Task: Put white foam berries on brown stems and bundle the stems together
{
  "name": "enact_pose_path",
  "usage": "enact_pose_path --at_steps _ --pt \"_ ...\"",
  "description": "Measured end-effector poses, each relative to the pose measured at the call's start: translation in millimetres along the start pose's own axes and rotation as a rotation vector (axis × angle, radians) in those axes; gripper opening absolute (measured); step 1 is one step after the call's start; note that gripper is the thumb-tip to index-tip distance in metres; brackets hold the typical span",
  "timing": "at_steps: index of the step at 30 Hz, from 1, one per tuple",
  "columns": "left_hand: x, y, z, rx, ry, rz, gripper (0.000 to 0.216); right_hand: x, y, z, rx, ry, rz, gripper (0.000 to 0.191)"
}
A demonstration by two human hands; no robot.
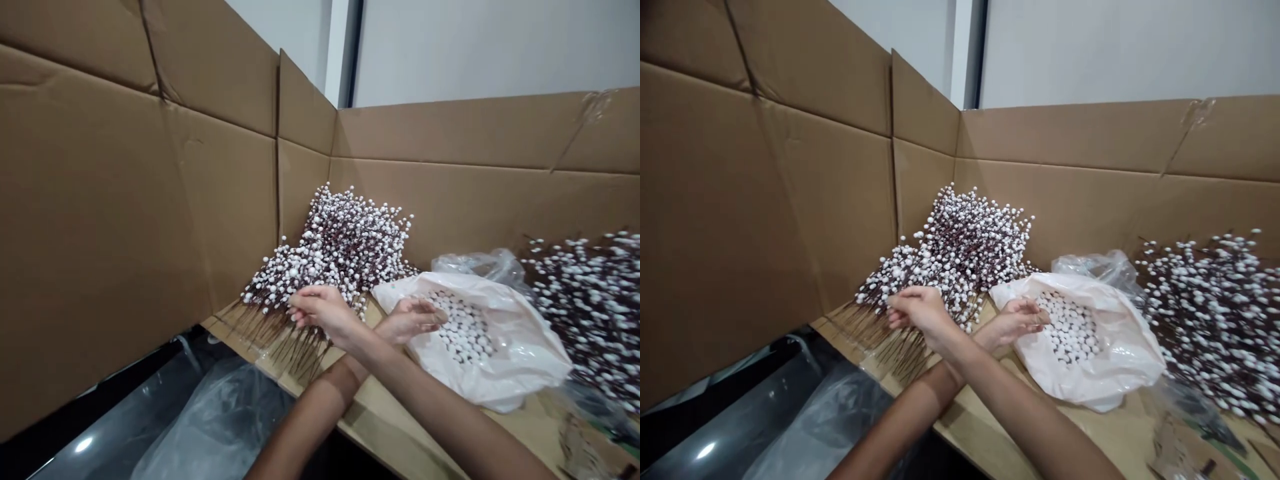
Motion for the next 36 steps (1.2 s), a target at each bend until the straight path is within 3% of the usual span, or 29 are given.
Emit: enact_pose_path --at_steps 4,9,14,18,23,30,33,36 --pt "1 -1 11 0.086 -0.013 -0.174 0.012 7 -42 51 -0.062 -0.075 0.053 0.025" --pt "20 -2 22 0.039 0.056 -0.230 0.020 7 -70 94 -0.124 -0.112 0.081 0.032" --pt "32 -3 29 0.029 0.078 -0.268 0.025 -3 -74 121 -0.159 -0.190 0.051 0.007" --pt "30 -1 26 0.022 0.069 -0.303 0.033 -11 -72 130 -0.143 -0.223 -0.007 0.020" --pt "23 -3 24 0.009 0.074 -0.361 0.038 -10 -68 128 -0.102 -0.205 -0.119 0.014" --pt "24 -2 25 0.044 0.049 -0.422 0.042 6 -63 108 -0.138 -0.036 -0.472 0.020" --pt "24 -1 24 0.043 0.048 -0.420 0.041 21 -58 103 -0.220 0.150 -0.698 0.027" --pt "24 -1 25 0.042 0.056 -0.412 0.044 35 -51 108 -0.281 0.332 -0.935 0.045"
Point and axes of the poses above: each hand's wrist, its own z-axis towards the middle knuckle, its own y-axis out of the back of the hand, x = y × z, the point moved 2 cm from there along z, towards the middle knuckle, and after that the axes turned 15 degrees about -y, right-handed, at the moved point
